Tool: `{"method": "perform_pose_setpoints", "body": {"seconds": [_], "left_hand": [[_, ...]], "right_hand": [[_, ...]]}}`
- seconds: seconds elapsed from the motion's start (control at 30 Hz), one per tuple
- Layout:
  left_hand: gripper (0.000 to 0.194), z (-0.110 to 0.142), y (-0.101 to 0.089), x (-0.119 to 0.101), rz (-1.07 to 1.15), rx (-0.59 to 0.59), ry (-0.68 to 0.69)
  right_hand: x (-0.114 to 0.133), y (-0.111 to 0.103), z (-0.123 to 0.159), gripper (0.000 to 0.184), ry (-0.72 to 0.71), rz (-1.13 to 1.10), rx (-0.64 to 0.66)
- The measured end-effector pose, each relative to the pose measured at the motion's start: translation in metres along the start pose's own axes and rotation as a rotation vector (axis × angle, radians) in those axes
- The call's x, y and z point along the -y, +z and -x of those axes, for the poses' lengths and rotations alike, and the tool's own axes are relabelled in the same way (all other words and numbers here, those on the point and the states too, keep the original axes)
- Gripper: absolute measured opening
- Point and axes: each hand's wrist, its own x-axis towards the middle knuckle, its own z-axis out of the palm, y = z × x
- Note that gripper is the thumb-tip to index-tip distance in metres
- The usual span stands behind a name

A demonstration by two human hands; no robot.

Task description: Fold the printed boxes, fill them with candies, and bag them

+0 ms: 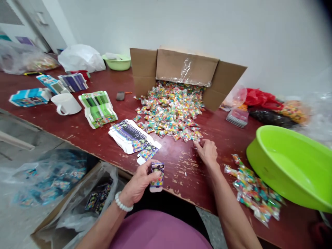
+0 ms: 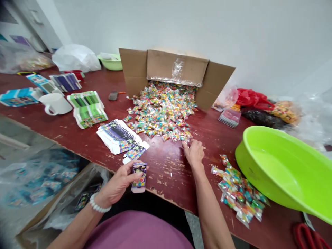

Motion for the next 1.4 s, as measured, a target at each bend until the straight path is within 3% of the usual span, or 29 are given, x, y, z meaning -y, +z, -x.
{"method": "perform_pose_setpoints", "body": {"seconds": [0.17, 0.3, 0.4, 0.47, 0.53, 0.6, 0.77, 0.83, 0.97, 1.03, 1.23, 1.4], "left_hand": [[0.040, -0.001, -0.007, -0.004, -0.128, -0.104, 0.094], [0.046, -0.004, -0.014, -0.011, -0.151, -0.181, 0.141], [0.046, -0.006, -0.013, -0.017, -0.045, -0.244, 0.171], [0.048, -0.006, -0.009, -0.021, 0.065, -0.253, 0.147], [0.049, -0.004, -0.006, -0.023, 0.159, -0.239, 0.104], [0.047, 0.000, -0.006, -0.023, 0.213, -0.203, 0.056], [0.053, 0.009, -0.010, -0.015, 0.225, -0.061, -0.031], [0.057, 0.011, -0.008, -0.009, 0.190, 0.034, -0.040], [0.048, 0.009, 0.001, 0.002, 0.100, 0.332, -0.099], [0.046, 0.007, 0.005, 0.006, 0.070, 0.417, -0.108], [0.037, 0.007, 0.005, 0.000, -0.032, 0.346, -0.050], [0.029, 0.007, 0.007, -0.004, -0.239, 0.260, 0.029]], "right_hand": [[-0.020, 0.015, -0.004, 0.031, 0.070, -0.192, 0.034], [-0.009, -0.001, 0.017, 0.036, 0.055, -0.397, 0.039], [0.016, -0.020, 0.054, 0.034, -0.076, -0.592, 0.174], [0.036, -0.030, 0.082, 0.025, -0.276, -0.797, 0.380], [0.053, -0.036, 0.103, 0.015, -0.430, -0.773, 0.391], [0.062, -0.040, 0.113, 0.009, -0.521, -0.700, 0.320], [0.062, -0.048, 0.109, 0.011, -0.715, -0.560, 0.321], [0.063, -0.051, 0.108, 0.013, -0.763, -0.500, 0.336], [0.070, -0.055, 0.111, 0.015, -0.796, -0.470, 0.370], [0.071, -0.055, 0.110, 0.016, -0.811, -0.485, 0.390], [0.063, -0.055, 0.104, 0.020, -0.821, -0.384, 0.311], [0.063, -0.056, 0.108, 0.014, -0.926, -0.356, 0.515]]}}
